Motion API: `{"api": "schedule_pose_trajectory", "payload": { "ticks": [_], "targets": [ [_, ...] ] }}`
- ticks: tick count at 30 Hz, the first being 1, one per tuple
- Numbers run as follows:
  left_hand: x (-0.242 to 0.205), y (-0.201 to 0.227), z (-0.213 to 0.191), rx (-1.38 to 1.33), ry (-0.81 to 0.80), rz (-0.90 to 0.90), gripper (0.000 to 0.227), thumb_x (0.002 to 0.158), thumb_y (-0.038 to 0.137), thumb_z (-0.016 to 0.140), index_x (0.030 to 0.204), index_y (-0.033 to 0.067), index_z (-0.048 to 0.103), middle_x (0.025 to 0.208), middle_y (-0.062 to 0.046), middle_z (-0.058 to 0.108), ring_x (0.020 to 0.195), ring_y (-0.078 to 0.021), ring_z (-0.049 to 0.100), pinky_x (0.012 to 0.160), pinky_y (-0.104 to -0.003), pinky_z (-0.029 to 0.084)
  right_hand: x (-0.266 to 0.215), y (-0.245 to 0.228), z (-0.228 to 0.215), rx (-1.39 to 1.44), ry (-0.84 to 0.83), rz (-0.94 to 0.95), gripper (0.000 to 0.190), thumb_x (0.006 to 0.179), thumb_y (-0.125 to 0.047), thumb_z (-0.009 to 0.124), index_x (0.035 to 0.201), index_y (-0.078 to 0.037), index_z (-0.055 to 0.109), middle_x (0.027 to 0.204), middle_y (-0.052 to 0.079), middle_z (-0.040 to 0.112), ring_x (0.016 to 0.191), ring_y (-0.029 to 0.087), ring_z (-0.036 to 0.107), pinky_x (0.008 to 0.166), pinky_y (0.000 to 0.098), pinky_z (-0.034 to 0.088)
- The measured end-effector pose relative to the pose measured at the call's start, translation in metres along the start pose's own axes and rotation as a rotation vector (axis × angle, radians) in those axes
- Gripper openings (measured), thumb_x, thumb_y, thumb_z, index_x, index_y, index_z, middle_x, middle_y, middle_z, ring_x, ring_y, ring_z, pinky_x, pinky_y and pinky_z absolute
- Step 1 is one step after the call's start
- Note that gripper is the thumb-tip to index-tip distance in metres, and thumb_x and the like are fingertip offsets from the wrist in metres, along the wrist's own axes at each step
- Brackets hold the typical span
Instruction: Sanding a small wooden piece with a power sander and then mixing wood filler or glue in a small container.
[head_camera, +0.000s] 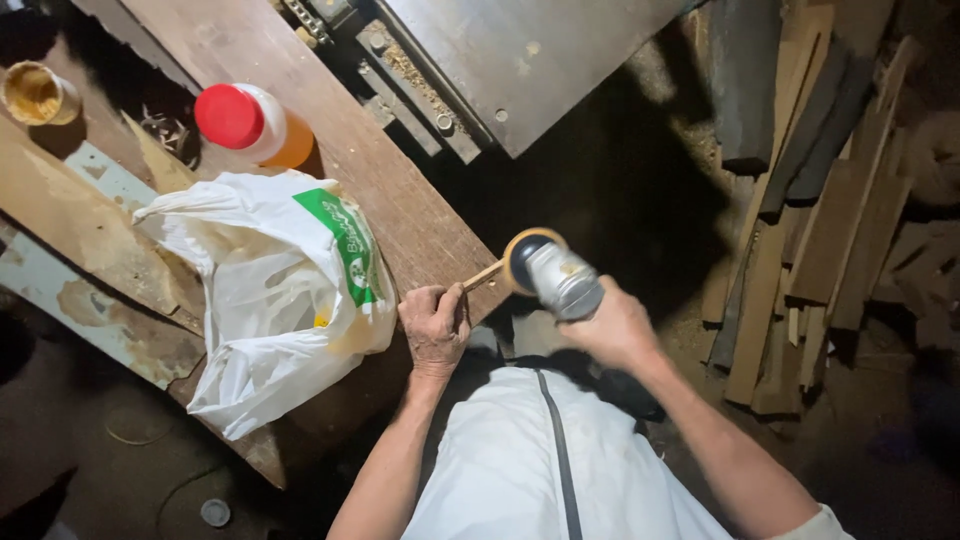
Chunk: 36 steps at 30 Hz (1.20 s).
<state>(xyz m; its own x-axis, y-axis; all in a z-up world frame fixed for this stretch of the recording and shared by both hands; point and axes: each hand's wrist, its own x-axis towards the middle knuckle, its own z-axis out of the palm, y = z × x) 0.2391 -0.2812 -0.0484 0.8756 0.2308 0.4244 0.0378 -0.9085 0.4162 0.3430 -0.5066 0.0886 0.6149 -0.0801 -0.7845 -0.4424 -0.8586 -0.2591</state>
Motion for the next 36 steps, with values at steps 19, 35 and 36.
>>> {"api": "schedule_pose_trajectory", "payload": {
  "ticks": [19, 35, 36],
  "targets": [
    [-0.002, -0.003, 0.005, -0.012, 0.003, -0.015, 0.009, 0.088, 0.017, 0.074, 0.089, 0.0254, 0.070, 0.087, 0.003, 0.056, 0.083, -0.0205, 0.062, 0.074, -0.034, 0.044, -0.001, 0.005, -0.002, 0.047, 0.001, 0.048, 0.078, 0.058, -0.039, 0.089, 0.123, -0.007, 0.061, 0.116, 0.025, 0.072, 0.117, 0.043, 0.067, 0.094, 0.0555, 0.056],
    [-0.005, -0.005, 0.008, 0.000, -0.038, 0.012, 0.010, 0.086, 0.018, 0.074, 0.093, 0.0242, 0.070, 0.088, 0.003, 0.056, 0.085, -0.0207, 0.062, 0.076, -0.035, 0.045, -0.016, -0.022, 0.005, -0.093, -0.088, 0.013, 0.069, 0.063, -0.049, 0.086, 0.115, -0.010, 0.062, 0.096, 0.021, 0.076, 0.099, 0.039, 0.075, 0.088, 0.0518, 0.057],
    [-0.005, -0.005, 0.008, 0.001, -0.044, 0.016, 0.010, 0.086, 0.017, 0.073, 0.093, 0.0240, 0.070, 0.089, 0.003, 0.056, 0.086, -0.0206, 0.062, 0.076, -0.035, 0.045, -0.017, -0.025, 0.006, -0.112, -0.095, 0.005, 0.069, 0.064, -0.048, 0.086, 0.117, -0.010, 0.063, 0.100, 0.022, 0.076, 0.103, 0.041, 0.074, 0.087, 0.0519, 0.057]
  ]
}}
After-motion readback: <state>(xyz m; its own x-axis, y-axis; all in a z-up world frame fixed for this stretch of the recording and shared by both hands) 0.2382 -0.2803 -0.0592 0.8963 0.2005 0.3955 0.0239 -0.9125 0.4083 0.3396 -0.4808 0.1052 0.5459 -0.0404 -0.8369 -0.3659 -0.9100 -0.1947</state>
